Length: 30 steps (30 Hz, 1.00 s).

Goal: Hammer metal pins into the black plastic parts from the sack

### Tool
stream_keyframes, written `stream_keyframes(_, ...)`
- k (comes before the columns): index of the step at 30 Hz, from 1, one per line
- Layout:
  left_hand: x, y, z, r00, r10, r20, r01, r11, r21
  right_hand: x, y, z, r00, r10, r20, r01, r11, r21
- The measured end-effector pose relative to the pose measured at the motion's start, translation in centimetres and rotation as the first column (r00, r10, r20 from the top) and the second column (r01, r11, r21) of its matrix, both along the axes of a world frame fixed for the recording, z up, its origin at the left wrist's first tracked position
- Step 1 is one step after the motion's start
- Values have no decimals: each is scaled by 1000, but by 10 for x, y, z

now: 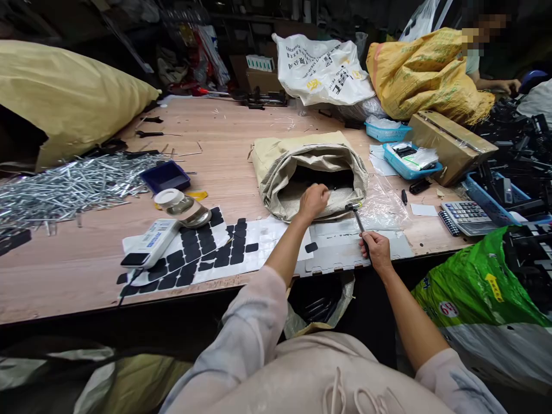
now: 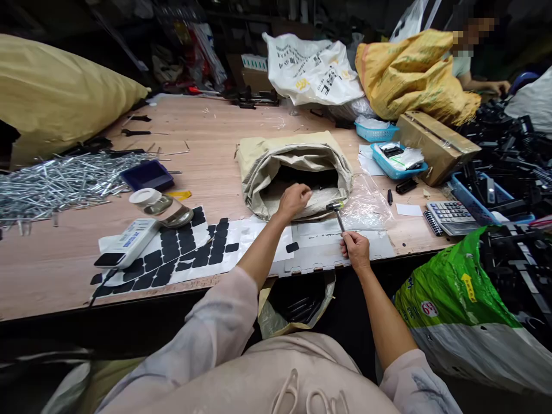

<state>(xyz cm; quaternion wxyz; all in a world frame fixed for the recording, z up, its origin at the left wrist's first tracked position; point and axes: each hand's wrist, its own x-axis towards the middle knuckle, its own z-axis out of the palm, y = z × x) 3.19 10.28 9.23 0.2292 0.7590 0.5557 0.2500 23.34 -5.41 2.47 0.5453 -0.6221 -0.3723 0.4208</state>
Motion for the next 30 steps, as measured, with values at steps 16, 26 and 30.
stream_keyframes(16, 6, 20, -29, 970, 232, 76, -241, 958, 154, 0, 0, 2, 1000, -8, -15, 8, 1000, -15)
stream_keyframes(26, -24, -83, -84, 990, 23, 137, -27, 999, 25, -4, -2, 4, 994, -16, 106, 17, 1000, -5)
stream_keyframes(30, -23, -75, -85, 990, 39, 137, -36, 999, -26, -6, -9, 5, 938, -22, 346, 9, 999, 39)
